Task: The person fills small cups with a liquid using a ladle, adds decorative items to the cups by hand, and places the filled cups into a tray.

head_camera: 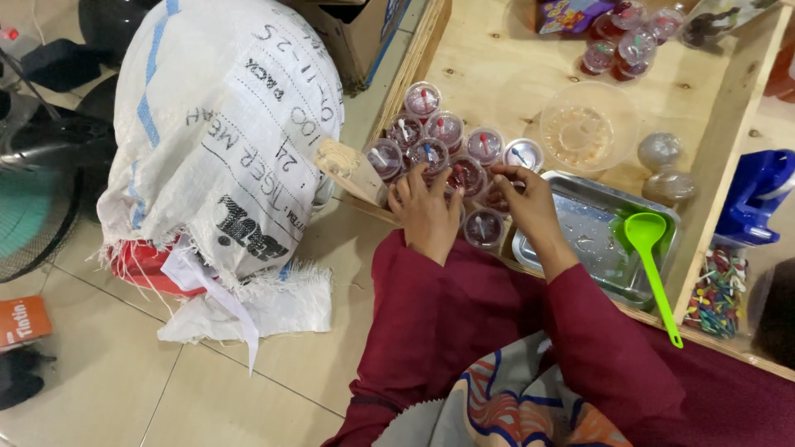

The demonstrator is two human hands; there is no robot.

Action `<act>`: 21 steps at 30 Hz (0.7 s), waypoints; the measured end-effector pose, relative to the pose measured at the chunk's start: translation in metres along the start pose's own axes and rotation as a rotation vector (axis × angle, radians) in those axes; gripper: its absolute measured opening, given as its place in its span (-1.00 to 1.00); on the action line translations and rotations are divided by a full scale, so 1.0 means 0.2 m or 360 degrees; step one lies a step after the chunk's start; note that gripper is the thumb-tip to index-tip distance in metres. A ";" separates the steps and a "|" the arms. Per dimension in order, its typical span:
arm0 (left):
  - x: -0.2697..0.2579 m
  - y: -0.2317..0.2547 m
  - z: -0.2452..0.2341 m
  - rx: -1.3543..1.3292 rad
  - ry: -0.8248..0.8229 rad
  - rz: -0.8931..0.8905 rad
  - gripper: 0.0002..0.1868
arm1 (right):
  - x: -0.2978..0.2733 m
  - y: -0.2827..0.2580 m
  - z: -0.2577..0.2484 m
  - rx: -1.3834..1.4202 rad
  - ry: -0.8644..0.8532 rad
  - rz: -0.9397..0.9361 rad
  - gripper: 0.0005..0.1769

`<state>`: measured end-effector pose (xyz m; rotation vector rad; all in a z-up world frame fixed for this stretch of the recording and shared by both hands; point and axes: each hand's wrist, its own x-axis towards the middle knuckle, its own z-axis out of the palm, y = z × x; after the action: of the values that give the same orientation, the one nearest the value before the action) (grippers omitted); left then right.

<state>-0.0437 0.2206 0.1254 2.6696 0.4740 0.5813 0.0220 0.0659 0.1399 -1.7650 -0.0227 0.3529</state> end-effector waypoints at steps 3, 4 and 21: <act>0.00 -0.02 0.02 -0.0075 0.0134 0.0134 -0.61 | -0.01 0.14 -0.12 0.0118 -0.0017 -0.0098 -0.72; 0.01 -0.01 0.00 -0.0088 0.0131 0.0156 -0.61 | -0.04 0.11 -0.16 0.0121 0.0008 -0.0102 -0.72; -0.21 0.69 0.27 -0.1045 -0.0404 0.0857 -0.51 | -0.30 0.61 -1.27 -0.1282 0.0596 -0.0418 -0.70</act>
<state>-0.0212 0.0686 0.1231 2.1569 -0.4551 0.4262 0.0067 -0.2155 0.0824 -2.5621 -0.1437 -0.2254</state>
